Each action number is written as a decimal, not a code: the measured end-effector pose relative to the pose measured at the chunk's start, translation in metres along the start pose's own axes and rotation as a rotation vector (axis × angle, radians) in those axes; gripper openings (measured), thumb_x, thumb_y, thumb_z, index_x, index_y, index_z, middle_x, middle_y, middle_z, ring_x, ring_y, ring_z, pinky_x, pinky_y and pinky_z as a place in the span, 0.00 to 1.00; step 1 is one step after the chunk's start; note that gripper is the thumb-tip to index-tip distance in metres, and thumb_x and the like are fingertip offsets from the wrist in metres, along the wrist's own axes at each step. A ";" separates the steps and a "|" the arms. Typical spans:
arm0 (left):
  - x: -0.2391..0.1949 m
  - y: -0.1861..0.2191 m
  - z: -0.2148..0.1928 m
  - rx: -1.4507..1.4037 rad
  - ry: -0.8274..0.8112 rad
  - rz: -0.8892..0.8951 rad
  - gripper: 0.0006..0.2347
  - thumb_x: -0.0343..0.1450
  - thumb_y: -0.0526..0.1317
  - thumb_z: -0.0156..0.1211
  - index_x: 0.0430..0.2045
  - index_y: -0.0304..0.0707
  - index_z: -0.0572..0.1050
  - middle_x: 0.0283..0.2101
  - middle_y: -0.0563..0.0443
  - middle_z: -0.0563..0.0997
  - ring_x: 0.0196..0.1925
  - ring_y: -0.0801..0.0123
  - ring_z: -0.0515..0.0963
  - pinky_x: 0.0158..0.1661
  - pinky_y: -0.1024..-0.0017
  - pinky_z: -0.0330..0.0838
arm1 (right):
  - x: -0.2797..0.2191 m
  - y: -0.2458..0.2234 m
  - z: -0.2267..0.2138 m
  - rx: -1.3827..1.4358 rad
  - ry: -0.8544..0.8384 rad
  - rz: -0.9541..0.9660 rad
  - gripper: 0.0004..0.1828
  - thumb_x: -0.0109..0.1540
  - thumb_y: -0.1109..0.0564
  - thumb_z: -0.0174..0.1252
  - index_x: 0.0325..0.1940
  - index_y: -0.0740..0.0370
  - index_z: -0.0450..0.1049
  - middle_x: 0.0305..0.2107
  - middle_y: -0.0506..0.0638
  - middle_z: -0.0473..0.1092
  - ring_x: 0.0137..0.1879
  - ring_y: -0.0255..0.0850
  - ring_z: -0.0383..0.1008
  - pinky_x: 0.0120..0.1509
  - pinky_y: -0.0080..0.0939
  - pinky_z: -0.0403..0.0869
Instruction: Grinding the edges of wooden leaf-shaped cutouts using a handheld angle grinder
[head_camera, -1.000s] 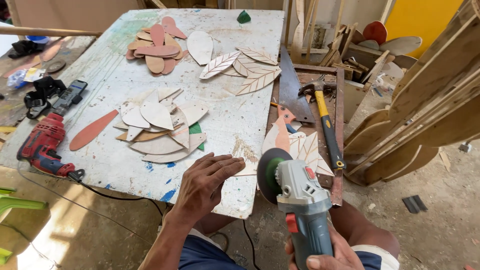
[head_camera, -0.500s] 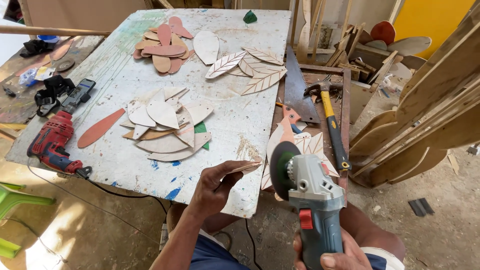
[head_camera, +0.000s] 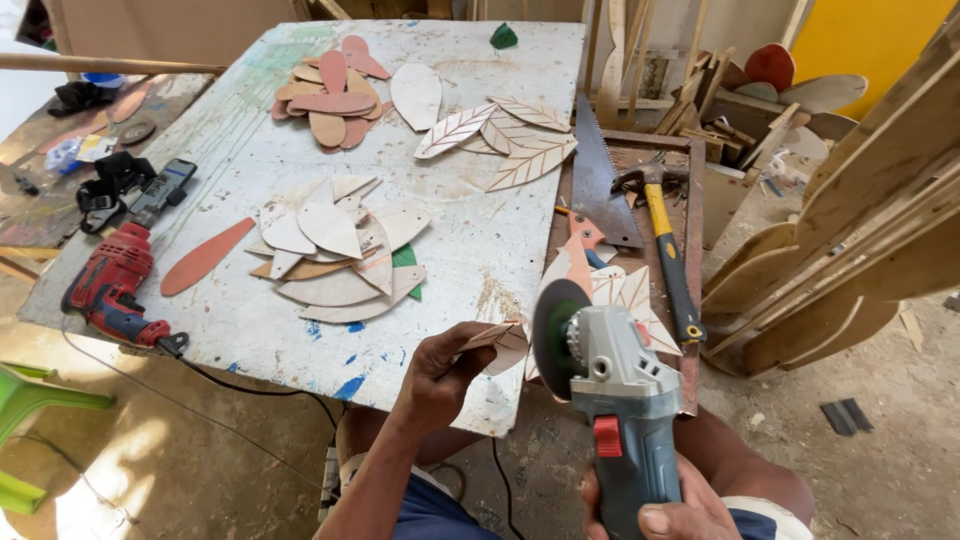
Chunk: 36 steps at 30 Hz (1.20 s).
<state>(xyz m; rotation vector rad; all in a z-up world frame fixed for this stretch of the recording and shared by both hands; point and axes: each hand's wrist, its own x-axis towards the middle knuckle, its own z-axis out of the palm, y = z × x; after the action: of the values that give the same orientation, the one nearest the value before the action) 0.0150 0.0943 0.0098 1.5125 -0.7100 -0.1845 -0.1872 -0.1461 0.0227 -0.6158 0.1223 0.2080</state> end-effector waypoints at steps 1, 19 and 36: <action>0.003 0.006 0.003 -0.003 -0.006 0.004 0.10 0.76 0.33 0.57 0.50 0.44 0.78 0.42 0.54 0.83 0.43 0.68 0.77 0.41 0.65 0.72 | 0.000 -0.003 0.006 -0.002 0.002 -0.008 0.44 0.49 0.55 0.68 0.64 0.76 0.60 0.39 0.76 0.72 0.33 0.64 0.78 0.32 0.59 0.76; 0.031 0.097 -0.035 1.138 0.209 0.824 0.14 0.79 0.29 0.52 0.54 0.50 0.78 0.56 0.57 0.83 0.60 0.57 0.80 0.70 0.49 0.55 | -0.002 -0.010 -0.038 -0.188 0.009 0.153 0.42 0.46 0.56 0.73 0.60 0.78 0.67 0.41 0.74 0.77 0.40 0.67 0.83 0.41 0.63 0.81; 0.009 0.087 -0.022 1.231 0.316 0.739 0.22 0.72 0.19 0.54 0.58 0.43 0.75 0.61 0.51 0.79 0.63 0.53 0.77 0.69 0.41 0.55 | 0.009 0.004 -0.023 -0.204 -0.062 0.063 0.36 0.48 0.53 0.76 0.50 0.79 0.69 0.36 0.70 0.75 0.35 0.60 0.83 0.36 0.58 0.81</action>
<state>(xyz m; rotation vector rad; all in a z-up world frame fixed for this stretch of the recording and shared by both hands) 0.0068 0.1159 0.0970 2.1834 -1.1495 1.2291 -0.1803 -0.1554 0.0003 -0.8087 0.0609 0.3024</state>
